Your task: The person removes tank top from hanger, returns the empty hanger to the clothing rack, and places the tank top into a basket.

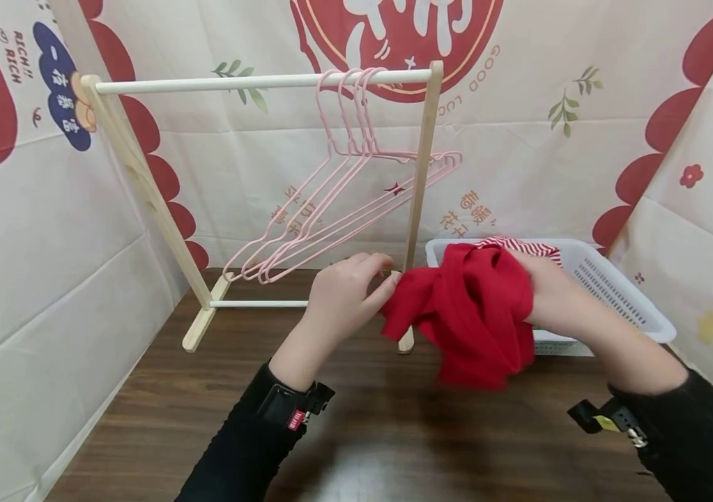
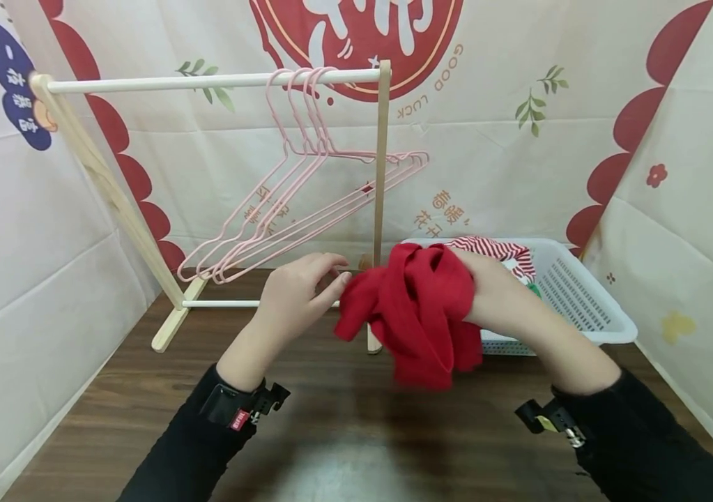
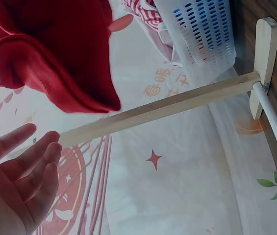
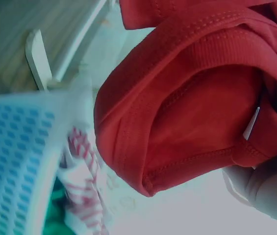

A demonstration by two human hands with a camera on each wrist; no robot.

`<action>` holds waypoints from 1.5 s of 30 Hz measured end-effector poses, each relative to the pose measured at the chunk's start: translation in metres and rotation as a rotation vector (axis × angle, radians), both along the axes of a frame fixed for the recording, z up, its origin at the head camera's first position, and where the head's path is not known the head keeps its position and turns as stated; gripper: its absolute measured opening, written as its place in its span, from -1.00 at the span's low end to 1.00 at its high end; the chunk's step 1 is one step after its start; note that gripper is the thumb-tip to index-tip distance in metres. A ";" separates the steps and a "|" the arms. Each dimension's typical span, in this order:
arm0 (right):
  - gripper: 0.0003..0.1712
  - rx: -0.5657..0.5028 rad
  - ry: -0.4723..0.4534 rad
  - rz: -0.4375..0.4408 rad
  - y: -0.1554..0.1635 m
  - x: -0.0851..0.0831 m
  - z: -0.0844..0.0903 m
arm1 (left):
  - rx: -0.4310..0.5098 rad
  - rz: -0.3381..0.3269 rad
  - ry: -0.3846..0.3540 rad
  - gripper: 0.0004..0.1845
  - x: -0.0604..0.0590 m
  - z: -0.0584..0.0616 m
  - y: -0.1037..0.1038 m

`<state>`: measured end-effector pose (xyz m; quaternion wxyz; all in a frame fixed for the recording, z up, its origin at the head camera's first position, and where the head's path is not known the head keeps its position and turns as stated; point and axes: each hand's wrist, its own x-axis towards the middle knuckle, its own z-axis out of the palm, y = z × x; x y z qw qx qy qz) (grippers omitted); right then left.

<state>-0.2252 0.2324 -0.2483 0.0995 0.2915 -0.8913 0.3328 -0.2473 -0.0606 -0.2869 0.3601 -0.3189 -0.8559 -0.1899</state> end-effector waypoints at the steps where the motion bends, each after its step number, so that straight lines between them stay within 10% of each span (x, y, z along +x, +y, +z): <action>1: -0.35 0.013 0.024 -0.020 0.005 0.001 0.002 | -0.009 -0.001 0.006 -0.74 0.000 0.000 0.001; 24: -0.57 0.139 0.029 -0.464 0.112 -0.011 0.028 | -0.209 0.017 -0.044 -0.62 -0.009 0.003 0.055; 45: -0.37 0.144 0.052 -0.486 0.150 -0.050 0.009 | -0.323 0.044 -0.160 -0.57 -0.018 0.005 0.075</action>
